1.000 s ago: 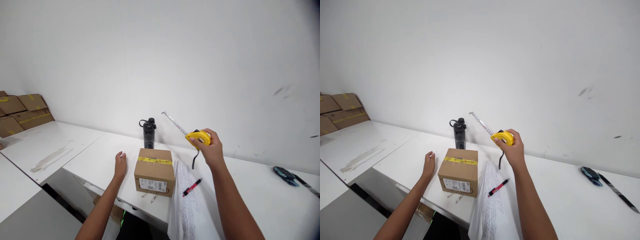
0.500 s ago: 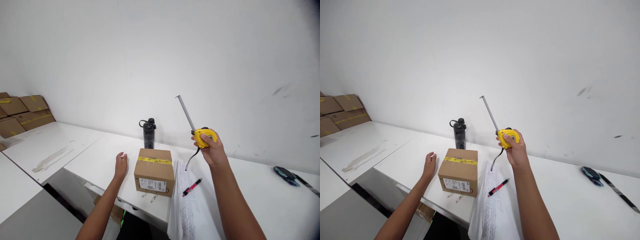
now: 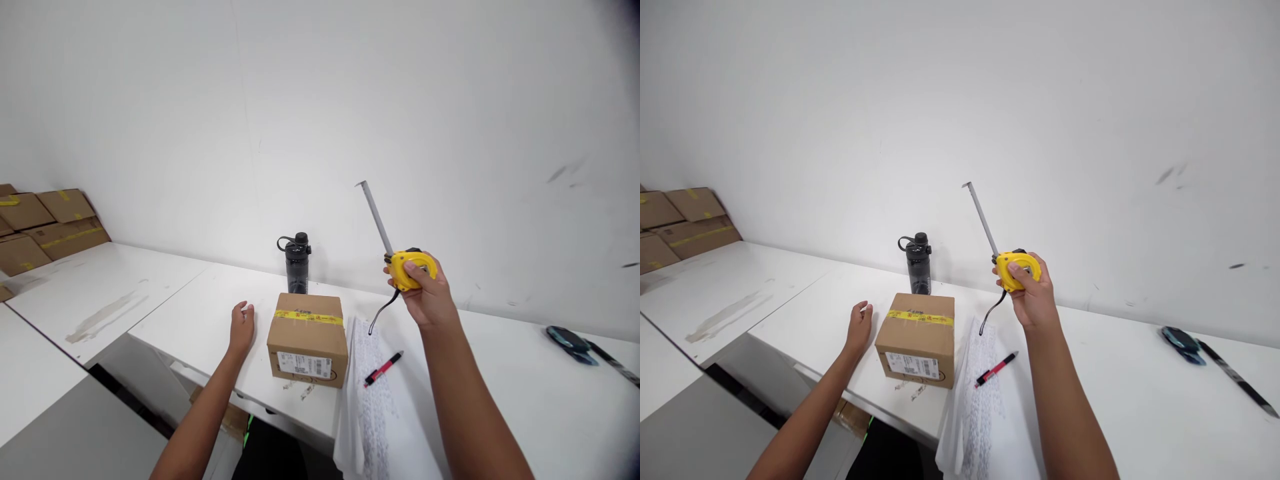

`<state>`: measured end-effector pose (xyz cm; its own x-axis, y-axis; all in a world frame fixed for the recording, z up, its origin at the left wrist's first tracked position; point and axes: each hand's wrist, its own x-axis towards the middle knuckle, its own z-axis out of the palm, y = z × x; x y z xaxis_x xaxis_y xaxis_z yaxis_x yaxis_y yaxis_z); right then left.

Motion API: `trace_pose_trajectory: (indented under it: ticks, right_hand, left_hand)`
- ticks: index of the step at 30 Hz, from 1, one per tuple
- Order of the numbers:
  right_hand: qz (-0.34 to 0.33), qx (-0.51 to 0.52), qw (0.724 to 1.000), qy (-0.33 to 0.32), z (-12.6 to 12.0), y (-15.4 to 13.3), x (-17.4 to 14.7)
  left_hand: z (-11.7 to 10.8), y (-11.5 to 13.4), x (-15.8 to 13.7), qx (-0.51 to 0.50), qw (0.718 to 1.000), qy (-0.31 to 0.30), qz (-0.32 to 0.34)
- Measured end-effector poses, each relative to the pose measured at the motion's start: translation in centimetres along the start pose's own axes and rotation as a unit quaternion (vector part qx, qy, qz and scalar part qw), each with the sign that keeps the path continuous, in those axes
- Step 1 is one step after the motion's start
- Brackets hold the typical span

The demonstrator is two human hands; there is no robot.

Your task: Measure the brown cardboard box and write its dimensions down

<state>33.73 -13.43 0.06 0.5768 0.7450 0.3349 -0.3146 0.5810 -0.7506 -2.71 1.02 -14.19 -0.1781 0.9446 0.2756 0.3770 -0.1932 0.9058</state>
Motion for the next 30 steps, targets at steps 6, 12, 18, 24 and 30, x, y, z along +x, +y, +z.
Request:
trace_pose_trajectory:
  ticks: [6,12,18,24,30]
  right_hand:
    - [-0.007,0.0,1.0,0.021,0.2,0.0,0.0]
    - [-0.017,-0.019,0.999,0.023,0.5,-0.3,-0.4]
    - [-0.018,-0.029,0.999,0.012,0.4,-0.3,-0.5]
    - [-0.012,-0.055,0.998,-0.01,0.9,-0.3,-0.8]
    - [-0.069,-0.128,0.989,0.001,1.8,-0.6,-2.0]
  left_hand:
    - [0.0,0.0,0.0,0.006,1.0,-0.003,0.006]
    - [-0.1,0.1,-0.1,0.01,1.0,-0.001,0.008]
    - [-0.1,0.1,-0.1,0.011,1.0,0.004,0.01]
    - [-0.1,0.5,-0.2,0.011,1.0,0.006,0.014]
    - [-0.3,0.5,-0.4,0.016,1.0,-0.001,0.025]
